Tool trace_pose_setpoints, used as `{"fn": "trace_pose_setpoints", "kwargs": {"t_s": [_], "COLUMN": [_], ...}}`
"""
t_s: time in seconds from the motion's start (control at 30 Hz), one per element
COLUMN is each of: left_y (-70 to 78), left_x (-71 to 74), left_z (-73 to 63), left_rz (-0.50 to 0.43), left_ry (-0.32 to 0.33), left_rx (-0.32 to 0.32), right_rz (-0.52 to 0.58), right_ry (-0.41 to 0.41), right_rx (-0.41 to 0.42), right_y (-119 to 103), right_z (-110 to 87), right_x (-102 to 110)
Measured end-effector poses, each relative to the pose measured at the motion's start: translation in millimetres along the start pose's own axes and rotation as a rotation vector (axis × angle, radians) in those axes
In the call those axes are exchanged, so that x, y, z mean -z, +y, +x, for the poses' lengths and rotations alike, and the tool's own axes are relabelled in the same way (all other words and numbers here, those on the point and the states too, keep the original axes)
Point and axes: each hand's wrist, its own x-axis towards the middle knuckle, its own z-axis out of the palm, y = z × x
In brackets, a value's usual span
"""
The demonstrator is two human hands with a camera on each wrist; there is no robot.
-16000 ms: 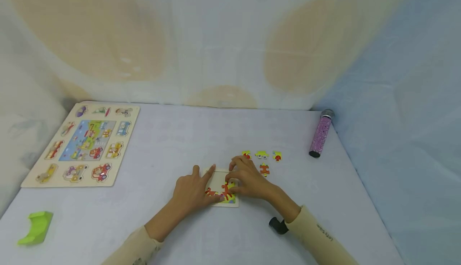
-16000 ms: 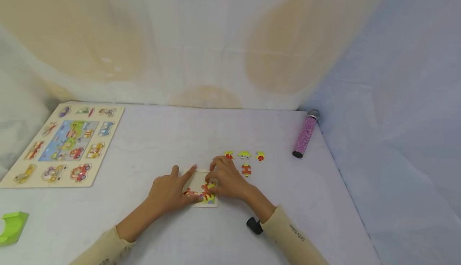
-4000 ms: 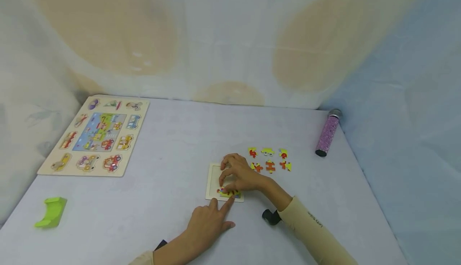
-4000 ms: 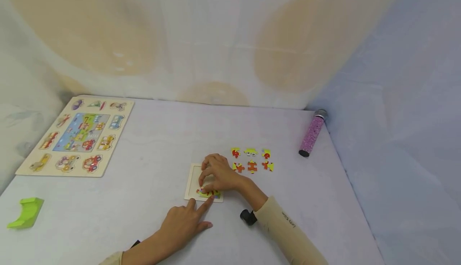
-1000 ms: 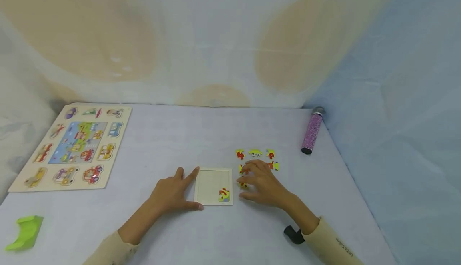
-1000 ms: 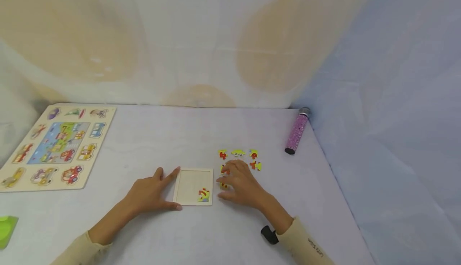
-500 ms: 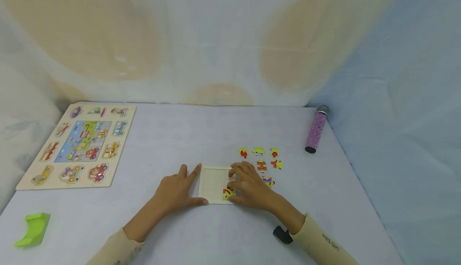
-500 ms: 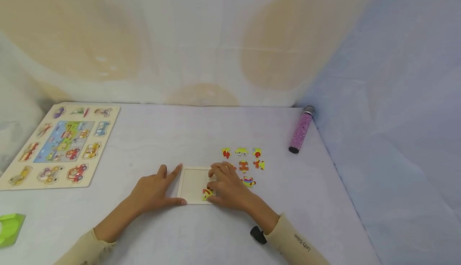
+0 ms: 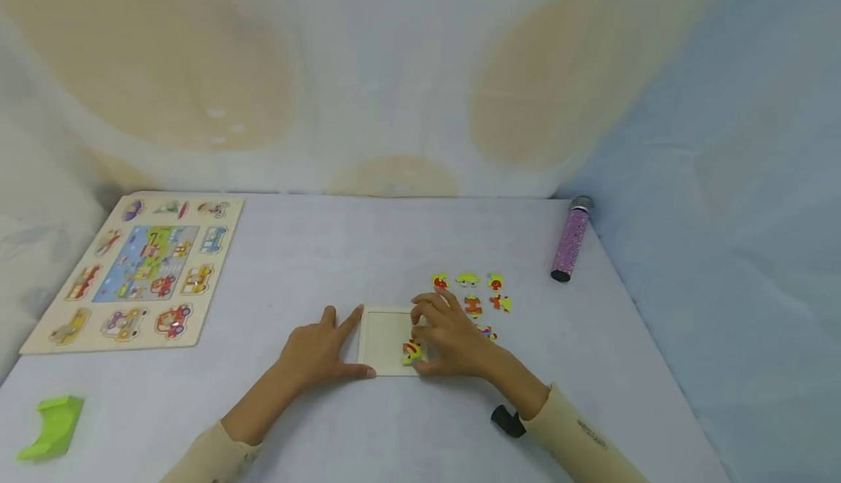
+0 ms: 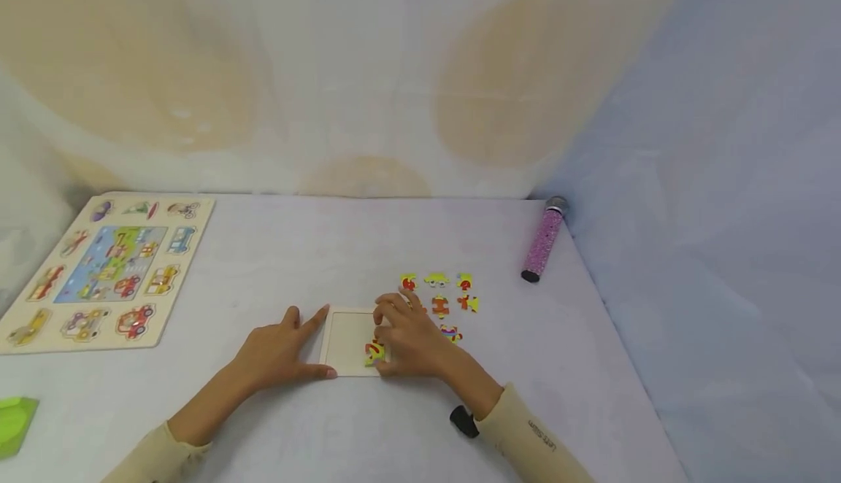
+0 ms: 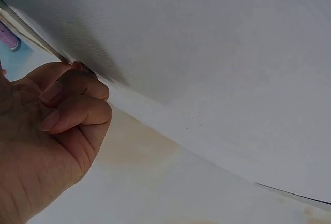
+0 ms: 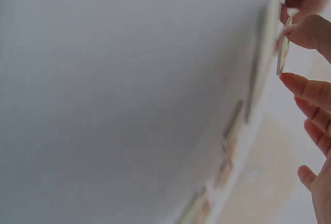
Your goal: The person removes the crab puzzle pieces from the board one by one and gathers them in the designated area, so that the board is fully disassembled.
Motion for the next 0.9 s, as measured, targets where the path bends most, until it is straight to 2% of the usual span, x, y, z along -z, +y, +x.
{"fn": "trace_pose_setpoints", "kwargs": {"t_s": [0.1,0.23,0.37,0.47,0.7,0.8,0.9], "left_y": [-1.9,-5.4,-10.2,-13.7,-17.7,-21.8,-29.3], "left_x": [-1.0,-2.0,-1.7,-0.6,-0.7,3.9,16.9], "left_z": [-1.2,-4.2,-7.2,-7.4,-5.0,-3.0,2.5], "left_rz": [-0.015,-0.024,-0.018,-0.020,-0.032,-0.019,0.017], "left_ry": [0.006,0.015,0.021,0.021,0.022,0.093,0.207], "left_rx": [0.001,0.000,0.008,0.011,0.003,-0.034,-0.063], "right_rz": [-0.023,-0.092,-0.131,-0.101,-0.021,0.011,0.015], "right_ry": [0.052,0.083,0.045,-0.016,-0.087,-0.065,0.017], "right_rx": [-0.023,-0.110,-0.233,-0.302,-0.381,-0.405,-0.401], "right_y": [14,43,66,75,84,85,88], "right_z": [-14.1,-49.5,-84.6,-98.5,-97.3,-90.2,-81.5], "right_x": [12,30,35,29,25,30,33]}}
